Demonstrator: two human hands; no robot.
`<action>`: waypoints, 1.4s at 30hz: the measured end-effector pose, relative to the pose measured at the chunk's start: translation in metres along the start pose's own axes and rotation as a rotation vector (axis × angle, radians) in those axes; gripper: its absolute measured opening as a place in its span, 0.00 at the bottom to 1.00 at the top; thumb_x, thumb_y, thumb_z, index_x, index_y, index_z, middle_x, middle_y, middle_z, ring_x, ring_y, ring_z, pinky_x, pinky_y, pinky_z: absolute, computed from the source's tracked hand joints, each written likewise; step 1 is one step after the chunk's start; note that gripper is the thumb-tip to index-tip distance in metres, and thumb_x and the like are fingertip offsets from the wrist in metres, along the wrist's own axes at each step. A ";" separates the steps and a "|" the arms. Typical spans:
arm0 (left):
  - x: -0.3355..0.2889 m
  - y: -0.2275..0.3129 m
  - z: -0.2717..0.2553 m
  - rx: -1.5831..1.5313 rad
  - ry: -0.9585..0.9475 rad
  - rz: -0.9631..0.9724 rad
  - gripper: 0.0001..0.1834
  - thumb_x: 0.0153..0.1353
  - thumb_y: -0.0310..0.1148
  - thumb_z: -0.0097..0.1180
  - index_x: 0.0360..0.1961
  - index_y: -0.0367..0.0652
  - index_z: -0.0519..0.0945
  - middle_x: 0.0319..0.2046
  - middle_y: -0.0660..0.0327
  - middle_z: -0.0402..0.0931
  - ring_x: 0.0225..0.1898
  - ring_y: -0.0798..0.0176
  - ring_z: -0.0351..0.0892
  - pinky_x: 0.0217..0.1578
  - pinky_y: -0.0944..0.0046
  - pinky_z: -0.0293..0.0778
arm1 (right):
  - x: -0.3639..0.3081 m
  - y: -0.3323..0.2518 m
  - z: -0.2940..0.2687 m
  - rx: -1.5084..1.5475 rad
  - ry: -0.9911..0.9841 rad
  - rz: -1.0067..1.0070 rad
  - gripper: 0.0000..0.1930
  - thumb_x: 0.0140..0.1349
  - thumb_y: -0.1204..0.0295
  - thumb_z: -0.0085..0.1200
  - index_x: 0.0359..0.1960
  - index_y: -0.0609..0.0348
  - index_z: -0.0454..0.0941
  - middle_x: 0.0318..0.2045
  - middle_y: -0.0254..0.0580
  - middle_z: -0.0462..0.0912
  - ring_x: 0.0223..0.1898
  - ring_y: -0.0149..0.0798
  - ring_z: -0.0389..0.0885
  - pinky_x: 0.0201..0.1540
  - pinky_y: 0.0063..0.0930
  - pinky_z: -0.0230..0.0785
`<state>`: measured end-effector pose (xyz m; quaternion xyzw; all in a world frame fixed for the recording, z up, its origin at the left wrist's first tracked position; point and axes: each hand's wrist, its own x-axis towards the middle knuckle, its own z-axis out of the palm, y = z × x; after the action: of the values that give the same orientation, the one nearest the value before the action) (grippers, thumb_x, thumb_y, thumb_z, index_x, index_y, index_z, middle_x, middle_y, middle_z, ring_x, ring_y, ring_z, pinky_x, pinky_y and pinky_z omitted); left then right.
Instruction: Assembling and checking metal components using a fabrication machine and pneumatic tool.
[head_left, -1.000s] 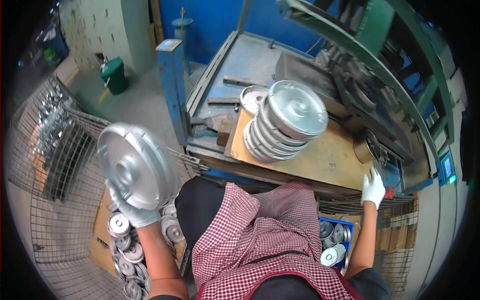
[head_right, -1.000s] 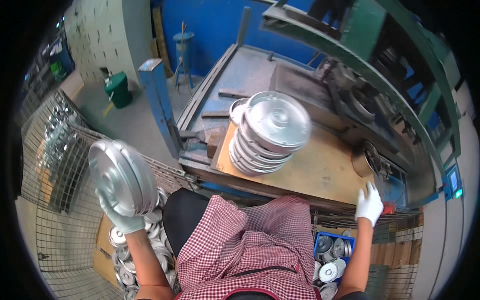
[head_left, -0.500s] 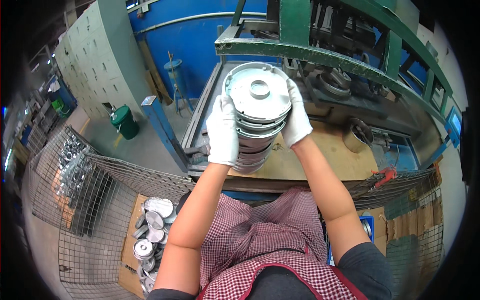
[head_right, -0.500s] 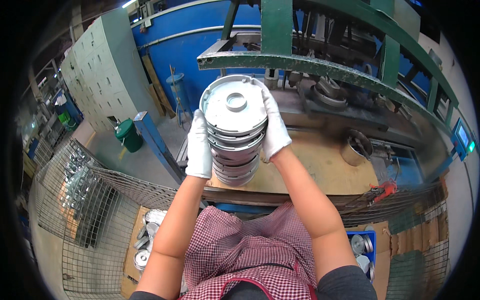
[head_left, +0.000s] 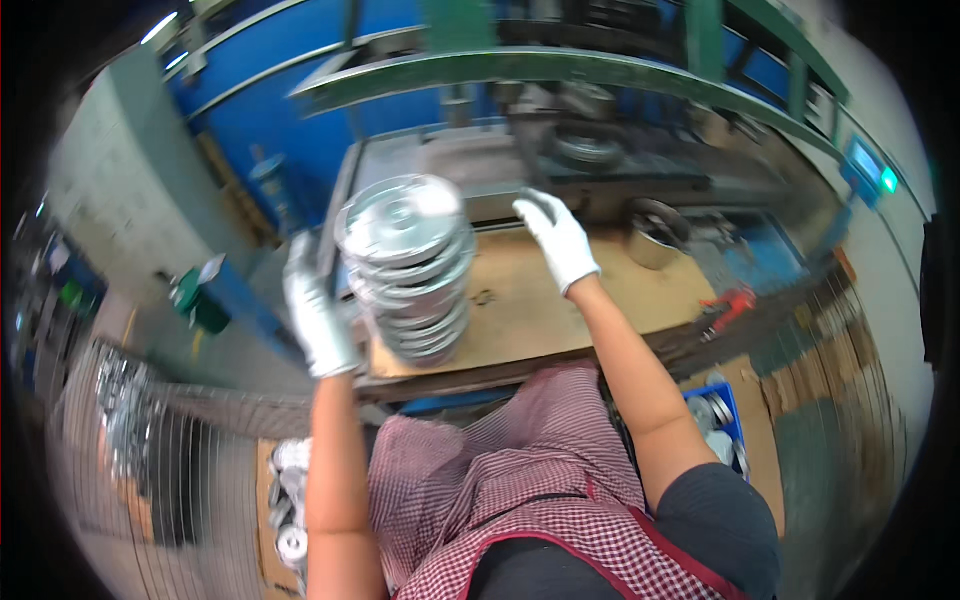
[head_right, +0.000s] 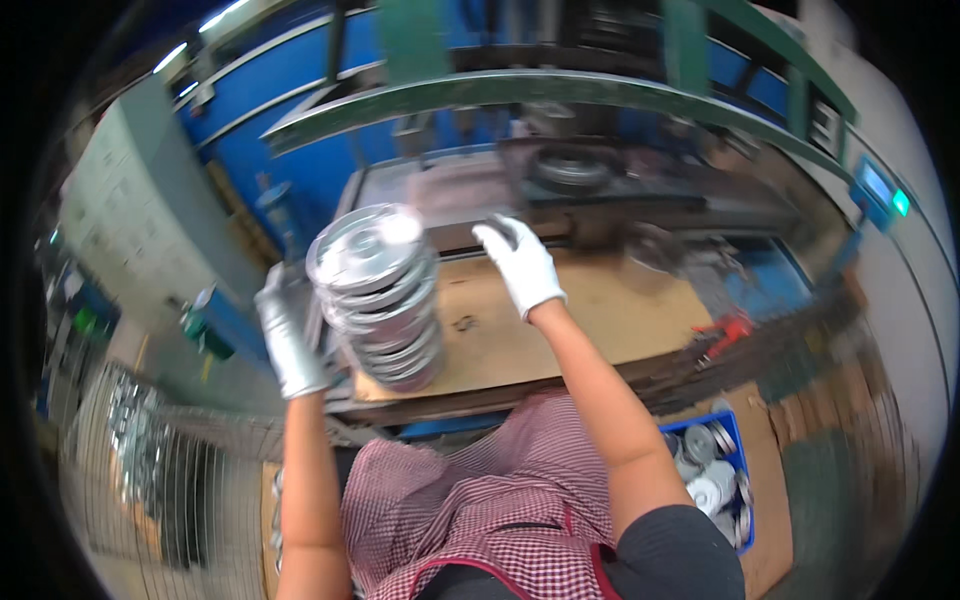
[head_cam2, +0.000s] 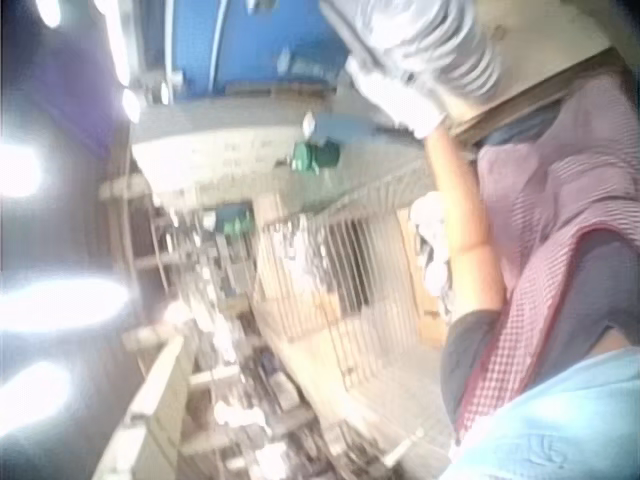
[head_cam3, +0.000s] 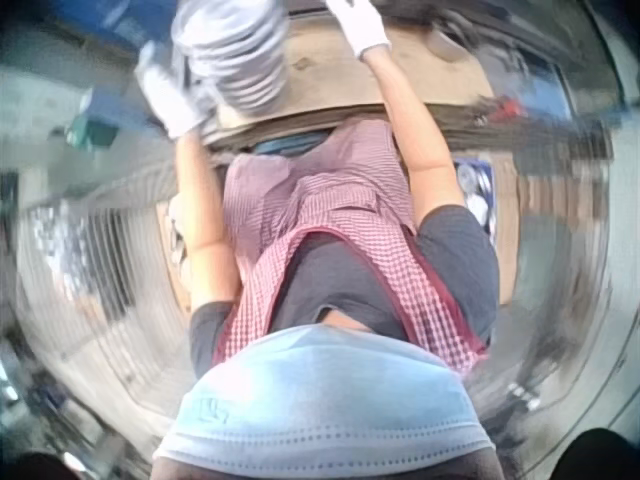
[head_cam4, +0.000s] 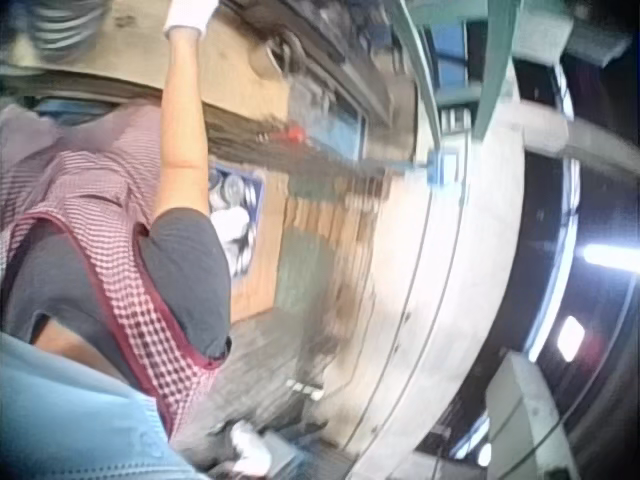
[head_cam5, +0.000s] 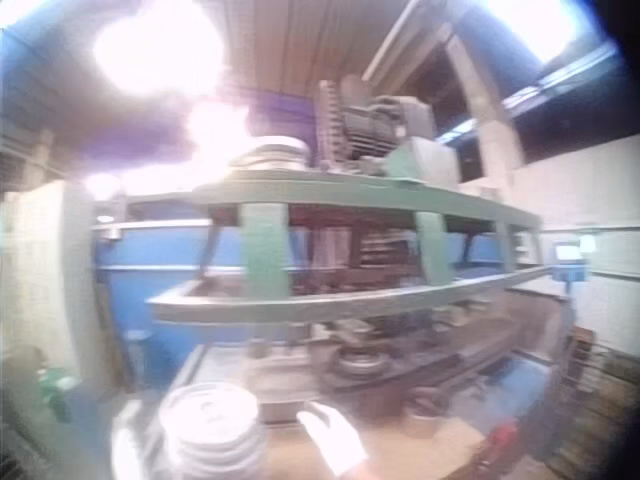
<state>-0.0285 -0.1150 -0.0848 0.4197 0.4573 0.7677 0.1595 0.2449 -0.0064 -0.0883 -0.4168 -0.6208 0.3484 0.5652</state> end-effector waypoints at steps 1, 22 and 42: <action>0.013 -0.015 -0.021 -0.018 -0.099 0.065 0.27 0.72 0.49 0.40 0.61 0.39 0.70 0.58 0.57 0.71 0.61 0.60 0.66 0.64 0.59 0.58 | 0.000 0.019 -0.023 -0.118 0.064 0.005 0.30 0.57 0.53 0.63 0.57 0.57 0.75 0.50 0.47 0.81 0.52 0.39 0.79 0.55 0.31 0.70; 0.032 -0.111 -0.079 -0.055 0.315 -0.586 0.40 0.66 0.62 0.39 0.67 0.41 0.62 0.64 0.51 0.64 0.66 0.54 0.62 0.66 0.53 0.53 | 0.030 0.080 -0.267 -1.258 0.179 0.507 0.20 0.64 0.55 0.50 0.48 0.55 0.79 0.47 0.52 0.81 0.50 0.53 0.78 0.52 0.43 0.70; 0.035 -0.122 -0.084 -0.135 0.254 -0.600 0.39 0.66 0.63 0.41 0.67 0.46 0.63 0.67 0.55 0.61 0.67 0.51 0.59 0.65 0.49 0.54 | 0.122 0.017 -0.228 -1.021 0.582 0.249 0.22 0.66 0.50 0.42 0.43 0.55 0.79 0.43 0.56 0.82 0.48 0.59 0.79 0.51 0.48 0.70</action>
<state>-0.1322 -0.0759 -0.1890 0.1558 0.5247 0.7612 0.3479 0.4715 0.1031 -0.0270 -0.7834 -0.4758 -0.0587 0.3955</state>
